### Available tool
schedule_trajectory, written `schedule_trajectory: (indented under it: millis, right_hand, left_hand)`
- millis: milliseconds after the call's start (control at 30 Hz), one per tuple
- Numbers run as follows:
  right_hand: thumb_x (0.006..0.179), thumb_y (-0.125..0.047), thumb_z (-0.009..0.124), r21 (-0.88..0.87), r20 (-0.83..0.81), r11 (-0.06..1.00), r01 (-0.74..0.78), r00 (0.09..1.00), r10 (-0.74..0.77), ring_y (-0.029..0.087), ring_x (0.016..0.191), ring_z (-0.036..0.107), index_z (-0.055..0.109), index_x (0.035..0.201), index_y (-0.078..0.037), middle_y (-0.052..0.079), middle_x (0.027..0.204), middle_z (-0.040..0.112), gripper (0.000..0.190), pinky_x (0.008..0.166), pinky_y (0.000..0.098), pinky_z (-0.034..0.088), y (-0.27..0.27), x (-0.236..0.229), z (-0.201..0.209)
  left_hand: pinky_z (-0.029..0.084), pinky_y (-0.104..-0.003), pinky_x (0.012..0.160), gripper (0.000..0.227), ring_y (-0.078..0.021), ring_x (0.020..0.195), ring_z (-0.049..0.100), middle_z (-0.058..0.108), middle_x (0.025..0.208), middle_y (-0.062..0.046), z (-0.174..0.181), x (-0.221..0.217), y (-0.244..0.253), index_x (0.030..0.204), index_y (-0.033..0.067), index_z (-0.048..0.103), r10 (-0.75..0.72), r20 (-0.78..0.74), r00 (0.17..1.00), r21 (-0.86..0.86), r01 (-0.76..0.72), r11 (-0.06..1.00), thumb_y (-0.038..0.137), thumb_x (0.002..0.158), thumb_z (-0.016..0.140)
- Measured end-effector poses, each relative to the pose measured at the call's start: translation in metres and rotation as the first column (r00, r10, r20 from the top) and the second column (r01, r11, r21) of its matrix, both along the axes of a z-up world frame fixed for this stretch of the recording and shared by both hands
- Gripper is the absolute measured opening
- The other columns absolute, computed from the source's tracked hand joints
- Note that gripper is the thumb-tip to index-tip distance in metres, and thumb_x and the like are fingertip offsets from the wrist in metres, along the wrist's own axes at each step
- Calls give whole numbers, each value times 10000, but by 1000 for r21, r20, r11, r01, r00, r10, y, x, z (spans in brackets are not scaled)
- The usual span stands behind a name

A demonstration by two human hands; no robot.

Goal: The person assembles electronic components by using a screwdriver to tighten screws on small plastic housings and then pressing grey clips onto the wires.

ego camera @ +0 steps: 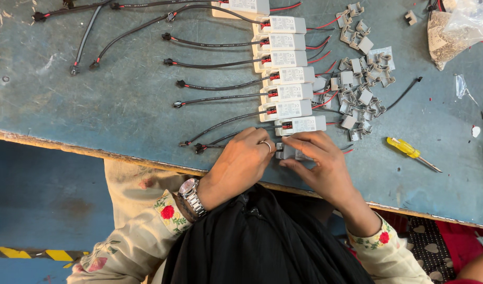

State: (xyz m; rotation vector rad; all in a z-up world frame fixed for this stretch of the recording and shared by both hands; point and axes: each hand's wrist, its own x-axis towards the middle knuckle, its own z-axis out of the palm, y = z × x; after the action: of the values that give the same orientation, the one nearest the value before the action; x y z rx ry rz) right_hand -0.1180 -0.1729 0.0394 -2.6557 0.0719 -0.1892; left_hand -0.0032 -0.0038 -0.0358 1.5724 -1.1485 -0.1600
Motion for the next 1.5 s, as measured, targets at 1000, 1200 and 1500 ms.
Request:
schedule_trajectory:
  millis: [1000, 1200, 1500]
  right_hand:
    - [760, -171, 849, -104, -215, 987, -124, 972, 100, 302, 839, 697, 727, 1064, -93, 72, 990, 666, 337, 681, 397, 563, 0, 20, 24]
    - [740, -195, 886, -113, -230, 993, -32, 973, 5, 255, 715, 689, 767, 1078, -104, 68, 932, 683, 370, 632, 371, 547, 1, 16, 19]
    - [735, -170, 880, -21, -190, 1000, 2, 982, -6, 223, 834, 726, 764, 1104, -89, 58, 992, 718, 396, 683, 335, 567, -1, 15, 15]
  left_hand:
    - [505, -434, 769, 33, -331, 874, 594, 597, 880, -134, 1, 3, 0, 829, -8, 646, -14, 16, 1000, 6, 14, 1000, 13, 852, 655]
    - [504, -429, 791, 34, -331, 884, 590, 591, 900, -141, -1, 2, 0, 841, -14, 645, -21, 53, 998, 18, 20, 1000, -12, 817, 621]
    - [513, -422, 800, 59, -324, 892, 598, 594, 910, -138, -3, 2, 1, 853, -12, 652, -15, 46, 999, 18, 14, 1000, -29, 808, 618]
